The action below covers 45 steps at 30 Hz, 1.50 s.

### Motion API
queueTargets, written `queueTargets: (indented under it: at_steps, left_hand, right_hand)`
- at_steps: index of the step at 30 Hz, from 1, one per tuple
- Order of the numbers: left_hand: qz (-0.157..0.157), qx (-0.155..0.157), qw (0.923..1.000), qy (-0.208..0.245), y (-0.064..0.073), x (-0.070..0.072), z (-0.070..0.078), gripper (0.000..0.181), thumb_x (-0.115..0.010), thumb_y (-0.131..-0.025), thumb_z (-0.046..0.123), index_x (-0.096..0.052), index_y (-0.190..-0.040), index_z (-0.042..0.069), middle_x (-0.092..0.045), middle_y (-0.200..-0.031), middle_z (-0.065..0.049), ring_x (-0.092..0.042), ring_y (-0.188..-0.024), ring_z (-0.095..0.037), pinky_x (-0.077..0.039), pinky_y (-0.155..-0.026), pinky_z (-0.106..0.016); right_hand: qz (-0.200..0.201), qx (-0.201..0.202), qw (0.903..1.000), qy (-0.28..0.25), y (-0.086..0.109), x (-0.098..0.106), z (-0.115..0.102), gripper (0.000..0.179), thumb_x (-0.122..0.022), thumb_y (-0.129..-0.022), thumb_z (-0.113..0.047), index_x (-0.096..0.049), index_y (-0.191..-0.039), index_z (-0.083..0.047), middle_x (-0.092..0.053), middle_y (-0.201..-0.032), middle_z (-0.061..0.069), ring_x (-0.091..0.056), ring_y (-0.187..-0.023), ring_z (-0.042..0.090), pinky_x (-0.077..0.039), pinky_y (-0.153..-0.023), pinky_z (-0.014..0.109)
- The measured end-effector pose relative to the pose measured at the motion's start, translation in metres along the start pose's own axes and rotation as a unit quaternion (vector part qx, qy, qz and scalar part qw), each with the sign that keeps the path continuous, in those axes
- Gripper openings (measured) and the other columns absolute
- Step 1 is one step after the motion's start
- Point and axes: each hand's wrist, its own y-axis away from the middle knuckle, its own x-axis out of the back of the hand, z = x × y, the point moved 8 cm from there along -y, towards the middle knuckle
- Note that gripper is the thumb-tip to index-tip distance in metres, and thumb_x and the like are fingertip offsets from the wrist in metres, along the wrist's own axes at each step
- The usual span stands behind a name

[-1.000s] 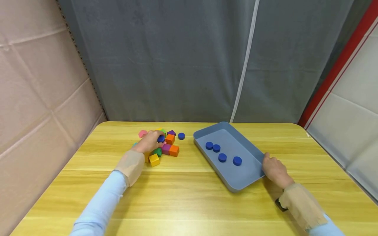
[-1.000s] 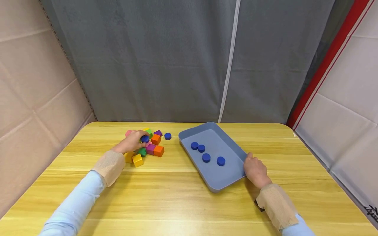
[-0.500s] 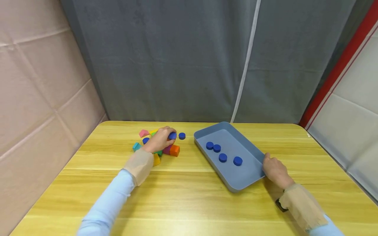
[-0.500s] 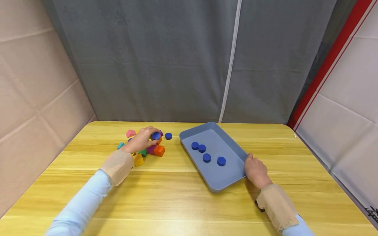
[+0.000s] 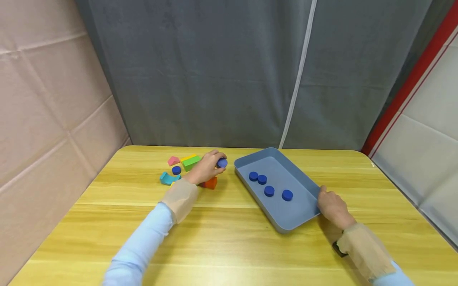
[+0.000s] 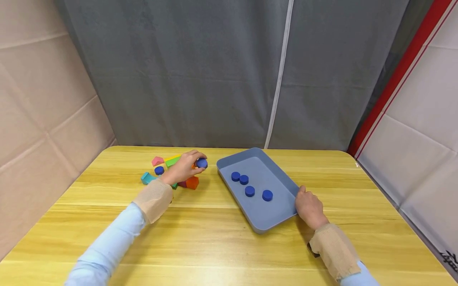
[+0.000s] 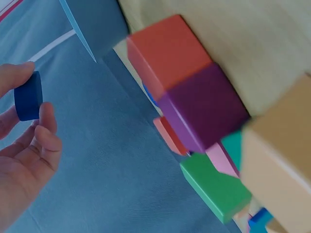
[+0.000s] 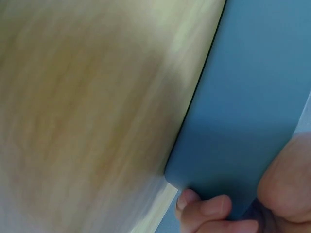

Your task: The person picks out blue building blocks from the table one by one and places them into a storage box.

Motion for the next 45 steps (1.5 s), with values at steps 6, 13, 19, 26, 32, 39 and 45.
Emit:
queueTargets:
  at_steps: [6,13,19,26,32,39,45]
  left_hand:
    - [0.003,-0.019,0.9998,0.01,-0.011,-0.006,0.014,0.03,-0.065,-0.08,0.011,-0.057,-0.106,-0.003,-0.055,-0.098,-0.015,-0.054,-0.085,-0.025,-0.047,-0.08,-0.034]
    - [-0.018,-0.011,0.9994,0.028,-0.022,-0.019,0.027,0.034,-0.066,-0.079,0.011,-0.057,-0.108,-0.005,-0.053,-0.102,-0.016,-0.052,-0.09,-0.026,-0.045,-0.084,-0.034]
    - [-0.021,-0.012,0.9989,0.041,-0.029,-0.028,0.038,0.033,-0.067,-0.079,0.013,-0.057,-0.107,-0.002,-0.053,-0.103,-0.015,-0.051,-0.092,-0.028,-0.045,-0.086,-0.035]
    - [-0.027,-0.019,0.9975,0.063,-0.038,-0.042,0.047,0.032,-0.067,-0.079,0.011,-0.059,-0.106,-0.003,-0.054,-0.101,-0.016,-0.052,-0.09,-0.026,-0.045,-0.085,-0.033]
    - [-0.044,-0.018,0.997,0.061,-0.045,-0.056,0.052,0.033,-0.066,-0.079,0.013,-0.058,-0.107,-0.002,-0.055,-0.103,-0.015,-0.051,-0.092,-0.025,-0.043,-0.087,-0.033]
    - [-0.068,-0.008,0.9953,0.069,-0.051,-0.07,0.059,0.034,-0.065,-0.08,0.014,-0.058,-0.109,-0.002,-0.055,-0.104,-0.015,-0.05,-0.092,-0.024,-0.044,-0.085,-0.031]
    - [-0.089,0.004,0.9937,0.068,-0.058,-0.083,0.063,0.035,-0.064,-0.082,0.017,-0.057,-0.112,0.0,-0.055,-0.106,-0.013,-0.049,-0.095,-0.022,-0.043,-0.087,-0.03]
  right_hand:
    - [0.002,-0.001,1.0,0.0,0.0,0.001,0.001,0.019,-0.03,-0.084,0.006,-0.037,-0.099,0.016,-0.052,-0.078,0.033,-0.054,-0.067,0.043,-0.043,-0.049,0.045]
    - [0.004,-0.003,1.0,0.004,0.001,0.002,0.002,0.019,-0.031,-0.083,0.006,-0.037,-0.098,0.016,-0.051,-0.079,0.035,-0.054,-0.068,0.045,-0.043,-0.05,0.046]
    - [0.005,-0.004,1.0,0.004,0.0,0.002,0.004,0.019,-0.03,-0.083,0.006,-0.037,-0.098,0.016,-0.051,-0.079,0.036,-0.054,-0.068,0.045,-0.044,-0.05,0.047]
    - [0.008,0.004,0.9999,0.005,0.0,0.001,0.003,0.022,-0.026,-0.085,0.006,-0.036,-0.1,0.018,-0.052,-0.076,0.034,-0.055,-0.066,0.044,-0.043,-0.048,0.045]
    - [0.01,0.002,0.9999,0.005,0.001,0.003,0.002,0.019,-0.026,-0.085,0.006,-0.036,-0.098,0.017,-0.052,-0.074,0.033,-0.055,-0.065,0.043,-0.043,-0.048,0.044]
    - [0.004,-0.004,1.0,0.001,0.001,0.002,0.001,0.021,-0.025,-0.086,0.006,-0.036,-0.1,0.016,-0.052,-0.077,0.035,-0.055,-0.068,0.045,-0.044,-0.049,0.046]
    - [0.011,-0.008,0.9999,0.002,0.001,0.002,0.002,0.018,-0.026,-0.085,0.006,-0.037,-0.096,0.014,-0.053,-0.076,0.034,-0.055,-0.068,0.045,-0.044,-0.049,0.046]
